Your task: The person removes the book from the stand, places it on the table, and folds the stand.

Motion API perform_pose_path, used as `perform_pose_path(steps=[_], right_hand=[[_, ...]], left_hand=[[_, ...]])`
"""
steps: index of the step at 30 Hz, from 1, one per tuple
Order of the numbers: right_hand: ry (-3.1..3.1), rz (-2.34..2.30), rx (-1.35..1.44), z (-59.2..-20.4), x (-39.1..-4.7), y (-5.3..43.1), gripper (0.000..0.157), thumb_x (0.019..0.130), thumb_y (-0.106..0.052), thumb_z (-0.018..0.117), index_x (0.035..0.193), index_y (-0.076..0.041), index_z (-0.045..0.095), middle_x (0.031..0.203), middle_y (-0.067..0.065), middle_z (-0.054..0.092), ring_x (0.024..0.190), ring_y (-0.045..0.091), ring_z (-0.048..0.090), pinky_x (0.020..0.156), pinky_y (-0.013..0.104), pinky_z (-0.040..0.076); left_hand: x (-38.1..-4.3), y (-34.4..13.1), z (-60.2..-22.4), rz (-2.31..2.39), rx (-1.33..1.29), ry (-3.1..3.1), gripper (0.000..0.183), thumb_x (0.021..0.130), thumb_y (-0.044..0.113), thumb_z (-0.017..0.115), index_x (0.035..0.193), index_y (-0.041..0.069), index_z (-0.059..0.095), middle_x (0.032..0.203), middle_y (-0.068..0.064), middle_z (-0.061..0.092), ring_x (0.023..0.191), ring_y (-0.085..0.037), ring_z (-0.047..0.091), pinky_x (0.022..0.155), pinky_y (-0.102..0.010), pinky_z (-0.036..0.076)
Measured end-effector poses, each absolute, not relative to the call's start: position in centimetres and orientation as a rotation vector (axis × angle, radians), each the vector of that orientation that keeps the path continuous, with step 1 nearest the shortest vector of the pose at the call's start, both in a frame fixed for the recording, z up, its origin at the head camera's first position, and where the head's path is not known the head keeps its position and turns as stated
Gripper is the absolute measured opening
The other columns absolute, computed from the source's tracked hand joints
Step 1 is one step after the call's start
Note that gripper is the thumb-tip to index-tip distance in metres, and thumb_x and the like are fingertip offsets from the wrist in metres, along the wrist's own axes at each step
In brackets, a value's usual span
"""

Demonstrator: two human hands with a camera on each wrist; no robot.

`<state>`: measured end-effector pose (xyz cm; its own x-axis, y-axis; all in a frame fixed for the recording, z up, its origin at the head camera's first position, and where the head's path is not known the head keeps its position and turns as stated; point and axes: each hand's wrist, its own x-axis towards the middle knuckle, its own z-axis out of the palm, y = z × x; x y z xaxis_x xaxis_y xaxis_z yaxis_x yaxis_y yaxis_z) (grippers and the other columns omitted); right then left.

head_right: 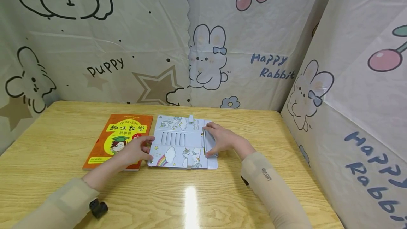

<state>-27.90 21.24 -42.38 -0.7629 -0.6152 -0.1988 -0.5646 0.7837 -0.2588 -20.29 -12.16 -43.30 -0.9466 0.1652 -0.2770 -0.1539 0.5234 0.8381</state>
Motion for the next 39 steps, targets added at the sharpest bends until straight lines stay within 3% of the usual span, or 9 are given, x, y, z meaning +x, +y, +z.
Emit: perform_pose_path(steps=[8,22,28,34,39], right_hand=[[2.707,-0.216,-0.890,-42.3,-27.9,21.1,0.112,0.061,-0.066,0.076,0.149,-0.015,0.028,0.155,0.012,0.020,0.141,0.032,0.023,0.111,0.048,0.029],[2.707,-0.134,-0.844,-41.8,-27.5,20.4,0.116,0.059,-0.067,0.075,0.149,-0.012,0.028,0.155,0.011,0.023,0.141,0.031,0.024,0.111,0.048,0.030],[2.708,-0.129,-0.845,-42.0,-27.6,20.4,0.119,0.057,-0.069,0.074,0.149,-0.011,0.027,0.154,0.011,0.024,0.140,0.030,0.026,0.111,0.047,0.030],[2.655,-0.287,-0.846,-42.1,-27.4,20.8,0.115,0.063,-0.062,0.075,0.150,-0.010,0.022,0.156,0.013,0.017,0.143,0.033,0.018,0.114,0.047,0.024],[2.674,-0.454,-0.836,-41.1,-26.8,21.5,0.104,0.071,-0.050,0.077,0.150,-0.010,0.023,0.156,0.015,0.016,0.141,0.036,0.020,0.112,0.053,0.023]], left_hand=[[-20.1,-12.0,-43.0,1.352,0.006,2.467,0.072,0.075,0.002,0.076,0.139,0.005,0.043,0.118,-0.010,0.053,0.087,-0.019,0.052,0.072,-0.024,0.047],[-20.3,-11.7,-43.3,1.251,0.018,2.529,0.074,0.074,0.003,0.077,0.139,0.005,0.043,0.121,-0.009,0.054,0.087,-0.019,0.052,0.072,-0.024,0.045],[-20.3,-11.5,-43.0,1.180,0.028,2.578,0.075,0.074,0.004,0.078,0.139,0.005,0.042,0.128,-0.010,0.053,0.091,-0.020,0.052,0.081,-0.028,0.048],[-20.2,-11.3,-42.5,1.099,0.036,2.608,0.076,0.075,0.009,0.077,0.142,0.004,0.039,0.134,-0.013,0.052,0.095,-0.021,0.054,0.093,-0.039,0.048],[-20.1,-11.8,-41.6,1.104,0.072,2.608,0.073,0.078,0.012,0.075,0.141,0.002,0.039,0.130,-0.016,0.054,0.099,-0.021,0.061,0.087,-0.038,0.052]])
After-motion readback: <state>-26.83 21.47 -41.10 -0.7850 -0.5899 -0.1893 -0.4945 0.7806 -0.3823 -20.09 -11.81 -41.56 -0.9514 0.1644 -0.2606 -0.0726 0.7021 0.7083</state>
